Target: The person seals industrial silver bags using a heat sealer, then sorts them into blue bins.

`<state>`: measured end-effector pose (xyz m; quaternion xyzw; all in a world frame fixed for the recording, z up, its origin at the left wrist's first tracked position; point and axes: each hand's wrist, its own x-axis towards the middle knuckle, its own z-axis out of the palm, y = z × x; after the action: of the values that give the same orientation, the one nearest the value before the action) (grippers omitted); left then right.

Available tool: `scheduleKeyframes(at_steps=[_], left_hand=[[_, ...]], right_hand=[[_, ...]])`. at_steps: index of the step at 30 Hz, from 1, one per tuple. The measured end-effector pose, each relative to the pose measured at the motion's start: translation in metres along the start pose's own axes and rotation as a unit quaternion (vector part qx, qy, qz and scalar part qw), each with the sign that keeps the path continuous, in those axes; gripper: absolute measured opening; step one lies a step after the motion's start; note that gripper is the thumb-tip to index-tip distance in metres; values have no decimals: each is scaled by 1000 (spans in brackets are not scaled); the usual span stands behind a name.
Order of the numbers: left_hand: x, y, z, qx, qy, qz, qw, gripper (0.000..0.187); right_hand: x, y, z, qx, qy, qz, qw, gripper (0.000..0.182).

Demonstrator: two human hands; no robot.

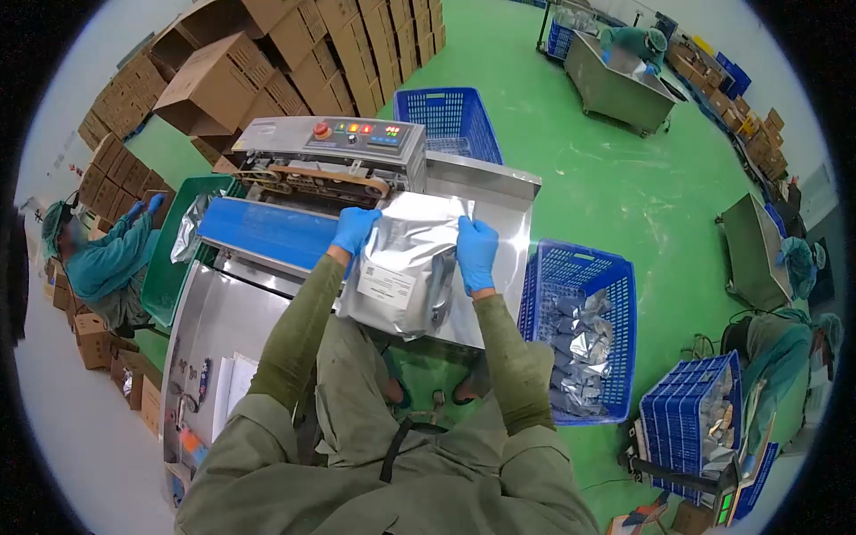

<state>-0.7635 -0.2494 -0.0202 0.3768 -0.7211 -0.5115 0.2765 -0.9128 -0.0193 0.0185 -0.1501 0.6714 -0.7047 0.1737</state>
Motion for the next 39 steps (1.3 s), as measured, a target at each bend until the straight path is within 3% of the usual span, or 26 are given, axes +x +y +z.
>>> scheduleKeyframes(at_steps=[2, 4, 5, 6, 7, 8, 9, 10, 12, 13, 14, 15, 16, 17, 18, 19, 20, 22, 24, 25, 29, 32, 33, 34, 36, 39], left_hand=[[7, 2, -11, -12, -5, -40, 999, 30], [21, -18, -25, 59, 11, 37, 998, 29], [27, -24, -39, 149, -24, 58, 987, 26], [44, -56, -52, 325, 3, 271, 906, 22], [60, -77, -69, 460, -27, 272, 845, 19], [72, -88, -85, 448, -48, 266, 852, 20], [77, -93, -105, 374, -62, 224, 898, 21], [80, -97, -126, 239, -69, 147, 957, 22], [62, -103, -179, 49, -39, 44, 997, 24], [44, -114, -215, 27, -27, 55, 998, 25], [8, -100, -222, 43, 63, -95, 993, 26], [-34, -86, -238, 127, 62, -32, 989, 30], [-70, -99, -257, 188, 87, -44, 977, 32], [-108, -111, -275, 247, 110, -59, 961, 37], [-145, -115, -300, 245, 118, -194, 943, 27], [-170, -119, -302, 216, 137, -222, 941, 29], [-192, -122, -302, 187, 158, -249, 937, 32], [-241, -122, -296, 125, 205, -299, 924, 39], [-280, -113, -293, 63, 250, -344, 903, 46], [-292, -117, -290, 442, 82, -192, 873, 42], [-270, 9, -126, 592, 165, 136, 777, 31], [-271, 35, -76, 611, 148, 19, 777, 51], [-270, 22, -47, 438, 150, 86, 882, 36], [-265, 14, -10, 244, 149, 155, 946, 21], [-246, 78, 79, 311, 10, 225, 923, 47], [-196, 144, 159, 176, -125, 285, 934, 103]], right_hand=[[17, 24, 10, -52, 4, -48, 997, 39], [18, 34, 28, -65, 4, -72, 995, 40], [9, 19, 35, -65, -20, -92, 993, 30], [19, 35, 44, -193, -62, -214, 956, 18], [30, 52, 54, -301, -74, -341, 888, 10], [32, 78, 71, -239, 1, -423, 874, 12], [35, 58, 68, -303, -92, -354, 880, 17], [28, 33, 62, -66, -137, -144, 978, 27], [30, -13, 4, -78, -164, -3, 983, 32], [44, 0, -30, -108, -97, -18, 989, 32], [59, 21, -82, -138, -35, -34, 989, 33], [75, 45, -134, -169, 23, -51, 984, 33], [92, 84, -194, -258, 96, -80, 958, 34], [96, 98, -249, -306, 144, -24, 941, 32], [112, 167, -314, -397, 159, 23, 904, 30], [114, 227, -361, -483, 224, -12, 847, 30], [114, 278, -406, -576, 201, -22, 792, 28], [118, 340, -450, -652, 283, -105, 696, 23], [122, 398, -489, -682, 193, 38, 704, 21], [118, 413, -495, -690, 145, 109, 701, 21], [140, 285, -474, -603, 185, -80, 772, 23], [133, 147, -431, -579, 150, -276, 752, 22], [123, 92, -405, -569, 128, -359, 729, 19], [109, 34, -373, -540, 84, -398, 737, 19], [76, -68, -306, -499, 8, -477, 724, 19], [14, -167, -205, -505, -36, -584, 635, 20]])
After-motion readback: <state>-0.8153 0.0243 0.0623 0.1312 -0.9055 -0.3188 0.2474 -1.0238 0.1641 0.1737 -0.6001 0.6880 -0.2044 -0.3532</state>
